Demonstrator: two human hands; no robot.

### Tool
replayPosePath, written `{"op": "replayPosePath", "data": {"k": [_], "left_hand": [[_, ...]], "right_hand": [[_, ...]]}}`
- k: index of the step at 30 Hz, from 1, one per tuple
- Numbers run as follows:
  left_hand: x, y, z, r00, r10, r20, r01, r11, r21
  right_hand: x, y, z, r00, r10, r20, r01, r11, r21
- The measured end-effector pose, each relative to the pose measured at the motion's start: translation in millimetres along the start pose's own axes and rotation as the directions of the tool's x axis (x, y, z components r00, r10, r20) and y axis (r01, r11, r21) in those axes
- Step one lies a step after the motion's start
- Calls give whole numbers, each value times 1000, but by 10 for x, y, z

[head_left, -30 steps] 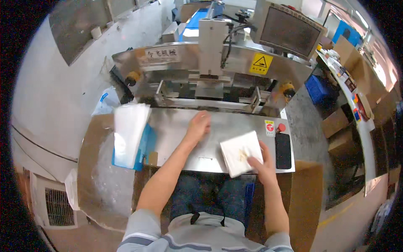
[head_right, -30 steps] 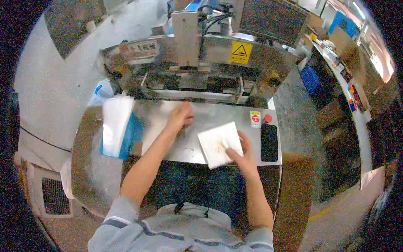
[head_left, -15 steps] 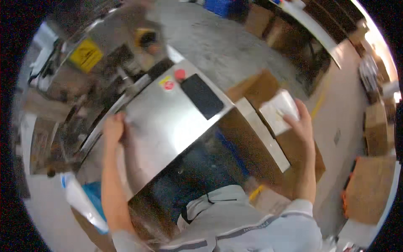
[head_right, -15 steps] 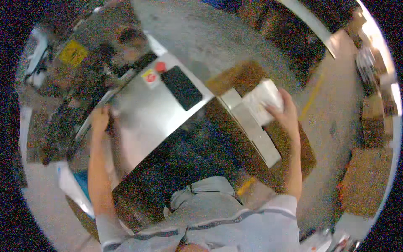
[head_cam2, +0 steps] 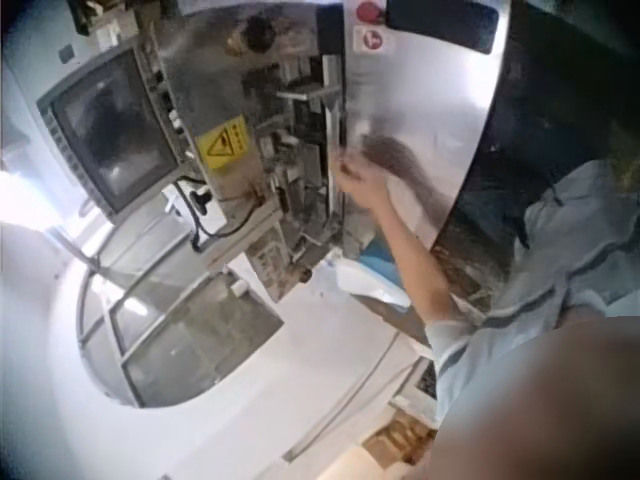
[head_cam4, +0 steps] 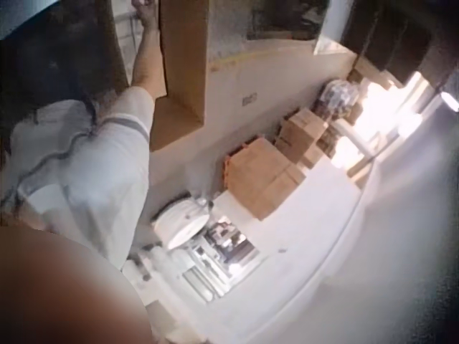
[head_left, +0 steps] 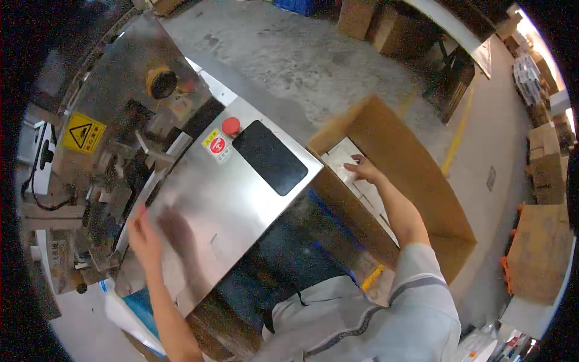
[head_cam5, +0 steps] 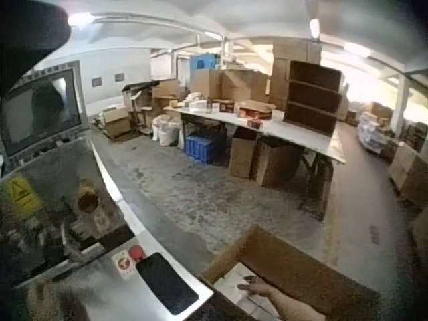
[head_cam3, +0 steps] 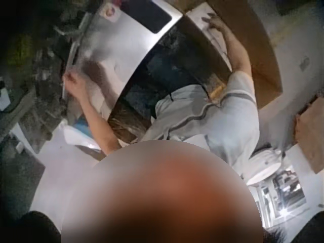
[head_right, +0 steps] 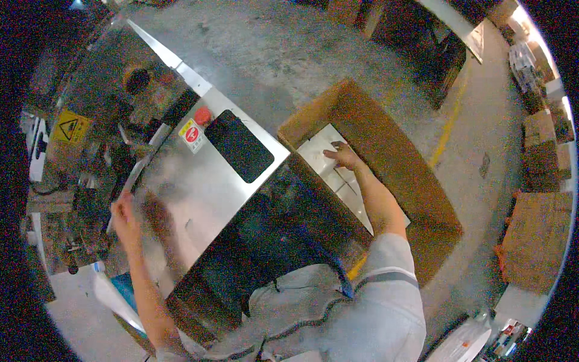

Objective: Apply liquid to a production machine and then manually bag stacks of paper into plastic sleeves.

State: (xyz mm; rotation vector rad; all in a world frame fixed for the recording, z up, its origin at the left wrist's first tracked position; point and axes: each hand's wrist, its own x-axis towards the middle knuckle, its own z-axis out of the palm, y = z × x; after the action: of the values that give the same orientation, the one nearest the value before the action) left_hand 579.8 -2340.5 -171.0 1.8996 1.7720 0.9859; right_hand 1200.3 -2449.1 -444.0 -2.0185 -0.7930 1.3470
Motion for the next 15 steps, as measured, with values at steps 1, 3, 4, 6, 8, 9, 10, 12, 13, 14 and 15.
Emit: {"op": "replayPosePath", "data": {"k": [1,3,4,6,8,9,10,12,13,14,15], "left_hand": [[-195,212,-200,999,-36,1,36,993,-109],[-667,170,-877,981,-189,27,190,943,-275],[-920,219,-1186,946,-322,-31,295,900,-321],[-1582,-1152,-2999,772,-597,-220,501,783,-369],[-2055,-960,-3219,787,-507,-352,466,862,-200],[-2345,-926,-3573,803,-438,-404,507,858,77],[-2741,-1316,-4407,838,-334,-432,500,787,362],[-2882,-1629,-5068,859,-338,-383,478,797,369],[-2680,-1852,-5014,889,-342,-303,438,827,352],[-2810,-1774,-5204,897,-340,-283,429,824,370],[-2964,-1662,-5388,903,-338,-267,422,817,392]], "right_hand": [[59,69,7,999,29,31,-30,999,31],[101,138,76,996,40,77,-45,997,59],[82,161,34,996,54,68,-58,996,64],[128,88,179,974,-16,226,-15,991,135],[175,239,146,990,-14,140,-9,986,164],[236,180,341,995,-39,95,21,982,189],[433,348,611,995,-51,-89,68,976,206],[523,517,730,983,-7,-182,18,998,59],[600,858,415,944,-87,-318,59,994,-96],[590,795,507,949,-91,-301,67,994,-87],[513,606,583,933,-194,-303,117,960,-255]]}}
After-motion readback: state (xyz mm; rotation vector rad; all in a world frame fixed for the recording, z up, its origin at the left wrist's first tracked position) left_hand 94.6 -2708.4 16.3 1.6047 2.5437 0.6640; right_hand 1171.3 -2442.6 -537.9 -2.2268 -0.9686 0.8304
